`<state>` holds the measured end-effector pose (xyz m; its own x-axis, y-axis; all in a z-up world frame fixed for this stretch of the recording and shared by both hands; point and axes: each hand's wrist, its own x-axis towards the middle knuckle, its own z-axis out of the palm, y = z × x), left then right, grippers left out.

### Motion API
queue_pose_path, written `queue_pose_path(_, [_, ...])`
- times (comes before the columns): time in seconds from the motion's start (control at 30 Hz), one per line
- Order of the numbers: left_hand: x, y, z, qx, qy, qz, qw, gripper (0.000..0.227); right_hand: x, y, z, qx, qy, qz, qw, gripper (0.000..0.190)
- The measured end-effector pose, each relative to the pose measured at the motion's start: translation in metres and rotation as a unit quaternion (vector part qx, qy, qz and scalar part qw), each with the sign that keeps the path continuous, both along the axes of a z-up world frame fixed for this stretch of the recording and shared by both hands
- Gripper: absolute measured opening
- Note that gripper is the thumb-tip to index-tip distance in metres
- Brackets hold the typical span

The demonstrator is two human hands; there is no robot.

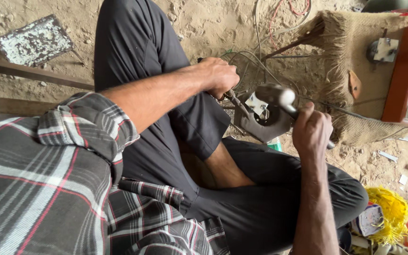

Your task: The person sits on the ground and repeatedly hammers a small metal piece that is clamped in a vise. The person uses a hammer in their right hand to strike the metal piece while holding the vise with their left hand.

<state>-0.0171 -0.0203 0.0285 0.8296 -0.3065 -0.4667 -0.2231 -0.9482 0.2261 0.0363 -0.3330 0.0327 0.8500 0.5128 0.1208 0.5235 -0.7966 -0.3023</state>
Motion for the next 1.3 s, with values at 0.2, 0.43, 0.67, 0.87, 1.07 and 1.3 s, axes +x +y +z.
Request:
queue_pose_path(0.2, [-0.003,0.0,0.0,0.006,0.01,-0.008,1.0,0.015,0.002,-0.004,-0.005,-0.075,0.047,-0.04,0.995,0.062])
queue_pose_path(0.43, [-0.001,0.0,-0.011,0.016,-0.036,-0.036,0.999,0.014,0.003,0.003,0.006,0.068,0.087,-0.027,0.994,0.062])
queue_pose_path(0.67, [0.001,0.001,-0.007,0.012,-0.025,-0.006,1.0,0.015,0.004,-0.003,-0.015,-0.065,0.05,-0.037,0.996,0.063])
queue_pose_path(0.87, [0.002,0.005,-0.016,0.038,-0.026,-0.023,0.999,0.006,0.017,-0.037,-0.028,-0.021,-0.173,-0.002,0.985,0.061])
queue_pose_path(1.07, [0.003,0.005,-0.016,0.018,-0.034,0.003,0.999,0.013,0.014,-0.013,-0.025,-0.112,0.054,-0.093,0.988,0.057])
queue_pose_path(1.3, [0.007,0.012,-0.028,0.062,-0.025,0.024,0.997,0.005,0.007,-0.006,-0.004,-0.017,0.069,-0.119,0.99,0.061])
